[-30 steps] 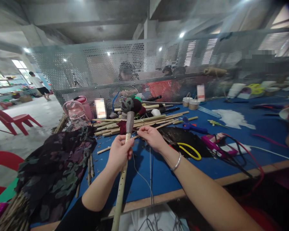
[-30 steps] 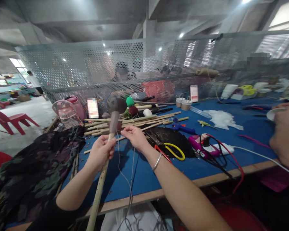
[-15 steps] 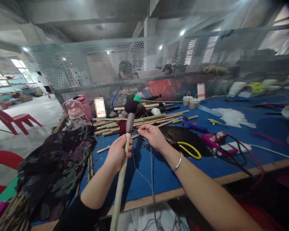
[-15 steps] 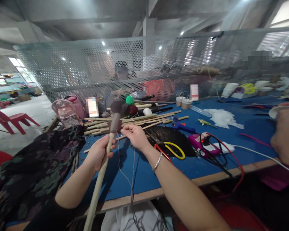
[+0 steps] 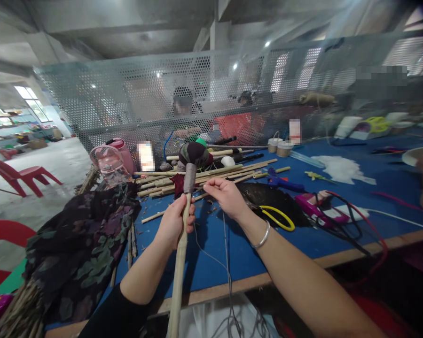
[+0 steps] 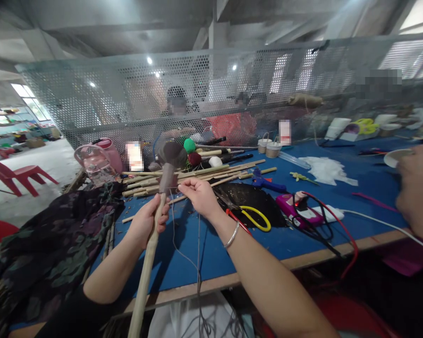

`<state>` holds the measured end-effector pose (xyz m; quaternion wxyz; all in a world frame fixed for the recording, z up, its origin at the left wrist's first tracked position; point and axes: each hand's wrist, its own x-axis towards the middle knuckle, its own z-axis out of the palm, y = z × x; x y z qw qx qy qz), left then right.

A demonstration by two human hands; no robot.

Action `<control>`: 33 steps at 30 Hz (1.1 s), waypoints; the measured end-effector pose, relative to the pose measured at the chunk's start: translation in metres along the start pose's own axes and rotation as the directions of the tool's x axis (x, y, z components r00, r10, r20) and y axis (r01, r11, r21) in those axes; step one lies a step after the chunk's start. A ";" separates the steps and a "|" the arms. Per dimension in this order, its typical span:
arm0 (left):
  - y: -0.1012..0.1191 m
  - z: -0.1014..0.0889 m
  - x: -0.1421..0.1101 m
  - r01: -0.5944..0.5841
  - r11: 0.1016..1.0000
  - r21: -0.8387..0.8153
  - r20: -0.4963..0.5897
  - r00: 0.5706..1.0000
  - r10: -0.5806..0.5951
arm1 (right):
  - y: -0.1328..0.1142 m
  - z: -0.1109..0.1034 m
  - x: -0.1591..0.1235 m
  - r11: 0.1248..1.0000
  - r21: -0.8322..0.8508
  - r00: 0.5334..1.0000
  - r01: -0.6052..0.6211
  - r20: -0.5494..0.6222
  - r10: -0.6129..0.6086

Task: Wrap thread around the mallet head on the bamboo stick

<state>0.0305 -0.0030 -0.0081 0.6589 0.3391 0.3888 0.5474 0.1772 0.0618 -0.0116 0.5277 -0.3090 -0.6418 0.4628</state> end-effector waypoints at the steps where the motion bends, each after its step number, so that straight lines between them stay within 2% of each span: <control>1: 0.000 0.001 0.000 -0.003 1.000 -0.001 0.004 1.000 0.003 | 0.000 0.000 0.000 1.000 -0.003 1.000 0.005 -0.010 -0.005; 9: 0.001 0.005 -0.004 -0.013 1.000 0.012 0.046 0.999 0.012 | -0.004 0.000 -0.001 0.995 -0.095 0.995 0.041 -0.089 -0.050; 14: 0.002 0.005 -0.006 -0.116 0.992 0.053 0.055 0.992 0.113 | 0.000 0.005 -0.002 0.996 -0.089 1.000 0.011 -0.008 -0.012; 18: -0.001 0.007 -0.007 -0.169 0.979 0.118 0.051 0.985 0.164 | 0.009 0.007 -0.001 0.998 -0.035 0.999 -0.043 0.000 0.043; 24: 0.002 0.008 -0.010 -0.207 0.976 0.074 0.049 0.978 0.203 | 0.011 0.016 -0.002 0.998 0.001 0.995 -0.056 0.078 0.055; 26: 0.002 0.007 -0.011 -0.209 0.975 0.080 0.042 0.978 0.206 | 0.009 0.014 -0.002 0.998 -0.069 0.998 -0.013 0.060 0.018; 28: 0.001 0.007 -0.010 -0.189 0.977 0.100 0.035 0.982 0.186 | 0.007 0.009 -0.002 0.978 -0.194 0.997 0.082 0.012 -0.081; 31: -0.002 0.006 -0.007 -0.128 0.984 0.126 0.023 0.992 0.126 | 0.006 0.000 -0.003 0.884 -0.411 0.966 0.224 -0.024 -0.256; 33: -0.003 0.005 -0.005 -0.104 0.985 0.134 0.019 0.995 0.102 | 0.005 -0.004 -0.004 0.821 -0.500 0.942 0.277 -0.029 -0.335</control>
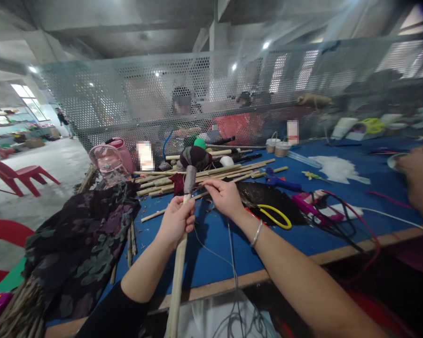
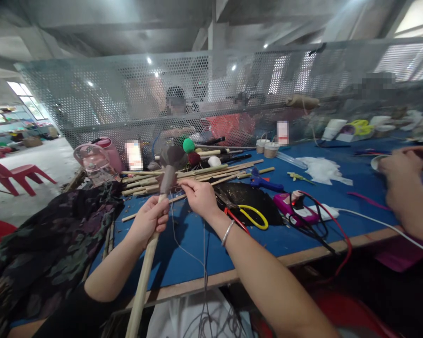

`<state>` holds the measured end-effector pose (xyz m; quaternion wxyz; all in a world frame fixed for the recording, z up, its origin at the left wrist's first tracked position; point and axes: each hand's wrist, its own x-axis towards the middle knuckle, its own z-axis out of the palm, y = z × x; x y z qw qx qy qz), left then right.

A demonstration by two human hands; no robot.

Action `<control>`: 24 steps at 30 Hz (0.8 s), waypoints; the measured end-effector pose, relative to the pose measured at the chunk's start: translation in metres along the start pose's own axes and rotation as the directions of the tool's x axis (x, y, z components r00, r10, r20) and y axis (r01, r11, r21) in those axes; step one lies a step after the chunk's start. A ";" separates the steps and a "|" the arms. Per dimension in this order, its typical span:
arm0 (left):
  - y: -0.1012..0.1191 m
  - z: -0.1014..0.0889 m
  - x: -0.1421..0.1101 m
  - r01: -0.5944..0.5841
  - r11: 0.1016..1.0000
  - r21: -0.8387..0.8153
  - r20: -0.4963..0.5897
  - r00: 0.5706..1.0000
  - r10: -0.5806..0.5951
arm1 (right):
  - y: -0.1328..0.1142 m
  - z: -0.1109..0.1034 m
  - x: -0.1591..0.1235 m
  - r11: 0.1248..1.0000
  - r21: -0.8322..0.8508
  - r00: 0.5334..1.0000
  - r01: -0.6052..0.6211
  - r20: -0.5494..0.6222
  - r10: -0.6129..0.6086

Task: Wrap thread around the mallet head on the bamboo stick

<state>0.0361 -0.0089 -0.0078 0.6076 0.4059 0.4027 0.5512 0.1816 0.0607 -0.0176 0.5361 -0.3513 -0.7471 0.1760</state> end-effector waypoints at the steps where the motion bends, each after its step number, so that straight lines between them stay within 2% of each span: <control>1: 0.000 0.000 0.000 0.005 1.000 0.003 0.002 1.000 -0.005 | -0.001 -0.001 -0.001 0.999 -0.031 0.999 0.026 -0.018 -0.027; 5: 0.002 -0.002 0.001 0.009 1.000 0.005 0.017 1.000 -0.010 | -0.008 -0.003 -0.004 0.992 -0.088 0.994 0.086 -0.052 -0.091; 12: 0.000 0.000 -0.001 0.014 1.000 0.025 0.043 0.999 -0.015 | -0.007 -0.004 0.000 0.991 -0.130 0.996 0.030 -0.084 -0.041; 19: 0.005 -0.005 0.001 -0.032 0.999 -0.030 -0.025 0.999 0.031 | -0.003 0.010 -0.007 0.997 -0.069 0.999 0.015 0.053 -0.012; 24: 0.006 -0.007 0.002 -0.042 0.998 -0.045 -0.036 0.999 0.041 | -0.002 0.016 -0.010 1.000 -0.026 0.998 0.004 0.062 -0.002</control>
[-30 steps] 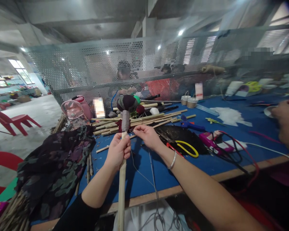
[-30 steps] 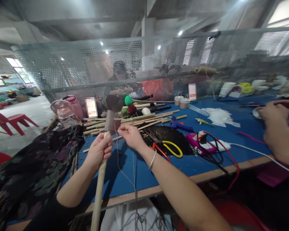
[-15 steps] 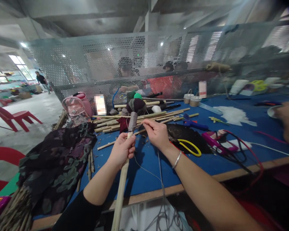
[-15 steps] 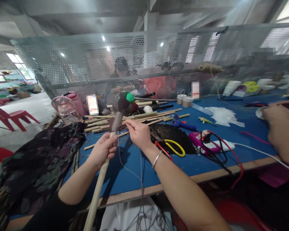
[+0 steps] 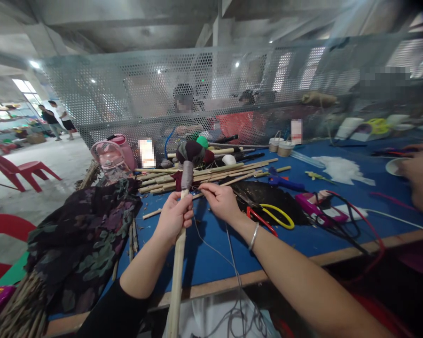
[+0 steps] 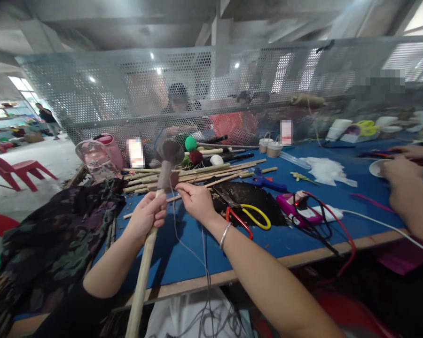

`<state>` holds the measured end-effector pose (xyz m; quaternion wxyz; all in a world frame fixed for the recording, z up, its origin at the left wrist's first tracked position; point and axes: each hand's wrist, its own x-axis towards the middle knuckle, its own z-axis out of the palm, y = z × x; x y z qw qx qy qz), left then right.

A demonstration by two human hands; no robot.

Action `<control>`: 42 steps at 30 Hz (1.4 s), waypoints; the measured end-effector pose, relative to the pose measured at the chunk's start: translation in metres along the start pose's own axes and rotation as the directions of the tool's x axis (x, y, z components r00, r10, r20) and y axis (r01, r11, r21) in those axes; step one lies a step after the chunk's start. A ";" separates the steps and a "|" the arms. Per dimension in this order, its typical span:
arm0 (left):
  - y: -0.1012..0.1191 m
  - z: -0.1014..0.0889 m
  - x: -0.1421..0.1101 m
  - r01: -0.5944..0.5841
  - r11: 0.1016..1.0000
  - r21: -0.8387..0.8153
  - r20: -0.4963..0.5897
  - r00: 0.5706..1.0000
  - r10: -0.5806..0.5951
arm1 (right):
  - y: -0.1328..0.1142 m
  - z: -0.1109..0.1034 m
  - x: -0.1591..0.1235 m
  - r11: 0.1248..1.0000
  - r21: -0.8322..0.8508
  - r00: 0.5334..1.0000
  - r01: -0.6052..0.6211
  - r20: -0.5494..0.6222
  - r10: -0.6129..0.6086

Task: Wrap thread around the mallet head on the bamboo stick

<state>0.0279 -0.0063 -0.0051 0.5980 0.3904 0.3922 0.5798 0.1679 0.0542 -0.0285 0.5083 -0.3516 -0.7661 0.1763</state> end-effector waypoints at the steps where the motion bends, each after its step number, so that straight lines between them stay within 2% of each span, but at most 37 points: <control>1: -0.001 0.001 0.000 0.004 1.000 -0.004 0.006 1.000 -0.004 | 0.000 0.000 0.001 1.000 0.025 1.000 -0.010 -0.007 0.010; 4: -0.002 0.003 -0.002 0.000 1.000 -0.021 0.050 0.999 0.001 | 0.001 0.000 0.005 0.987 0.141 0.997 -0.072 -0.017 0.075; 7: -0.001 0.003 -0.004 -0.020 1.000 -0.002 0.094 0.995 0.020 | 0.001 -0.001 0.009 0.947 0.292 0.991 -0.131 0.036 0.126; 10: 0.002 0.001 -0.005 0.084 0.995 0.047 0.129 0.988 -0.089 | 0.005 -0.004 0.011 0.882 0.434 0.983 -0.182 0.109 0.149; 13: 0.003 -0.001 -0.004 0.188 0.981 0.040 0.135 0.972 -0.191 | 0.010 -0.004 0.010 0.797 0.526 0.954 -0.298 0.179 0.239; 17: 0.001 0.000 -0.003 0.069 0.998 -0.001 0.068 0.995 -0.068 | 0.014 0.001 0.009 0.718 0.558 0.909 -0.416 0.274 0.314; 20: -0.002 0.004 -0.005 -0.017 0.995 0.098 0.030 0.999 0.014 | 0.013 0.001 0.010 0.721 0.568 0.918 -0.397 0.251 0.308; 23: -0.004 0.006 -0.006 -0.042 0.983 0.179 -0.006 0.999 0.044 | 0.013 -0.001 0.011 0.741 0.554 0.925 -0.380 0.228 0.304; 27: -0.002 0.004 -0.004 -0.069 0.989 0.130 0.026 0.997 0.067 | 0.010 -0.003 0.010 0.707 0.577 0.912 -0.409 0.284 0.296; 29: 0.000 0.001 -0.003 -0.049 0.995 0.088 0.052 0.998 0.044 | 0.010 -0.003 0.010 0.688 0.595 0.909 -0.416 0.300 0.290; 33: 0.003 -0.002 -0.003 0.111 0.992 0.062 0.109 0.987 -0.117 | 0.014 -0.003 0.010 0.698 0.592 0.915 -0.403 0.268 0.301; 35: 0.002 -0.002 -0.003 0.131 0.991 0.024 0.102 0.986 -0.133 | 0.016 -0.003 0.011 0.714 0.577 0.918 -0.396 0.244 0.311; 38: 0.000 0.000 -0.003 0.054 0.998 0.006 0.066 0.996 -0.055 | 0.014 -0.003 0.011 0.733 0.561 0.922 -0.386 0.231 0.309; 42: -0.002 0.000 -0.002 -0.015 0.997 0.070 0.045 0.999 0.012 | 0.008 -0.003 0.011 0.745 0.563 0.934 -0.358 0.208 0.291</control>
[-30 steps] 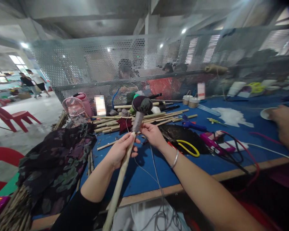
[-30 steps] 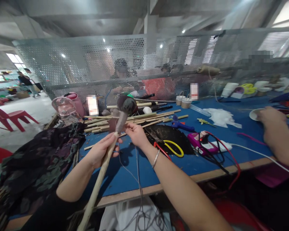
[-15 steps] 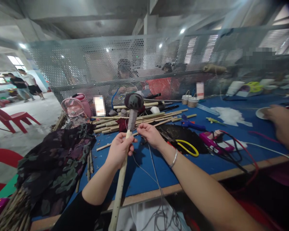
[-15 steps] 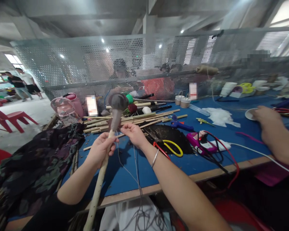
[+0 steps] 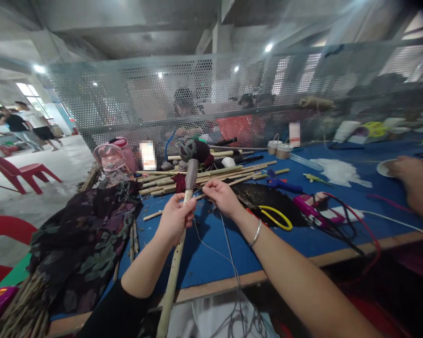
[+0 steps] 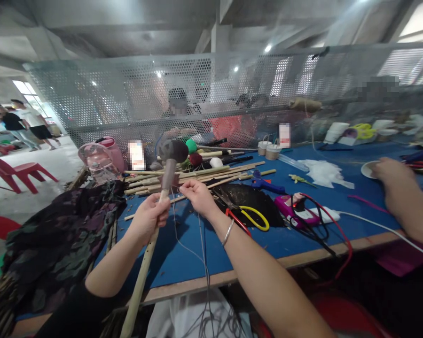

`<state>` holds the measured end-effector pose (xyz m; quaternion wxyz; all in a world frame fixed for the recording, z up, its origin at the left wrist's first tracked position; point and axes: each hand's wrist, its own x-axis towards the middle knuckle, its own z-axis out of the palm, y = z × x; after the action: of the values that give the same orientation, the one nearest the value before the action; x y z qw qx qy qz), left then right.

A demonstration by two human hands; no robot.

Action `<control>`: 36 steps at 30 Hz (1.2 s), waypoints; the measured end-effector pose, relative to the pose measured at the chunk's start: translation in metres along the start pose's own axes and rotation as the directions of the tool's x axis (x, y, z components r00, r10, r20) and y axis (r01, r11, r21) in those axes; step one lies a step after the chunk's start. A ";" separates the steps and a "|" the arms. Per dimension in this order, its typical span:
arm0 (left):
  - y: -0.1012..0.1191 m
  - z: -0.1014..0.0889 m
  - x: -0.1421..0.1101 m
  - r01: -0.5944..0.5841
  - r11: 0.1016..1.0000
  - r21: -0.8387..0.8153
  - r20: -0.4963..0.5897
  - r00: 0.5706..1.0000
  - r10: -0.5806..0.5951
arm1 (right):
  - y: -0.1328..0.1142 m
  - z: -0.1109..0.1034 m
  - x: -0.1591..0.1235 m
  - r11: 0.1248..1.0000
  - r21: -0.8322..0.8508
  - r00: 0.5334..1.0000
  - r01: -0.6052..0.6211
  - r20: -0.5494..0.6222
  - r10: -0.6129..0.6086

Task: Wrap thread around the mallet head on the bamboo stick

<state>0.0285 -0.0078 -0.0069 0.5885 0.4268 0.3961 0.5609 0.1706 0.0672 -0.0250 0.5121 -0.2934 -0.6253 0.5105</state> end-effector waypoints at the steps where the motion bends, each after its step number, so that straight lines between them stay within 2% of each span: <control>1: 0.000 0.000 0.000 -0.008 1.000 0.008 0.000 1.000 0.008 | -0.001 0.000 0.000 1.000 0.000 1.000 0.008 0.001 -0.008; 6: -0.001 -0.001 0.002 -0.006 1.000 -0.014 0.041 0.999 0.006 | -0.003 -0.002 -0.001 0.999 0.003 0.999 0.033 0.013 -0.033; 10: 0.001 -0.002 0.001 0.156 0.981 -0.116 0.098 0.985 -0.145 | -0.003 -0.005 0.000 0.998 -0.026 0.999 0.054 0.002 -0.054; 12: 0.003 -0.002 0.001 0.187 0.968 -0.166 0.110 0.979 -0.170 | -0.003 -0.005 0.000 0.996 -0.048 0.997 0.074 0.002 -0.074; 18: 0.005 0.001 0.001 0.157 0.966 -0.203 0.038 0.988 -0.153 | -0.008 -0.002 -0.003 0.992 -0.104 0.998 0.065 0.021 -0.063; 25: 0.003 -0.001 0.001 0.190 0.967 -0.168 0.076 0.981 -0.180 | -0.010 0.000 -0.004 1.000 0.005 0.999 0.024 0.032 -0.024; 30: 0.002 0.000 -0.001 0.233 0.956 -0.180 0.133 0.968 -0.211 | -0.013 -0.001 -0.005 1.000 0.005 1.000 0.025 0.008 -0.025; 36: 0.000 0.003 -0.001 0.234 0.959 -0.161 0.104 0.970 -0.220 | -0.013 -0.003 -0.003 0.996 -0.057 0.994 0.073 -0.072 -0.077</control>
<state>0.0312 -0.0086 -0.0062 0.7000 0.3494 0.3670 0.5032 0.1762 0.0614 -0.0138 0.5457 -0.3020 -0.6302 0.4624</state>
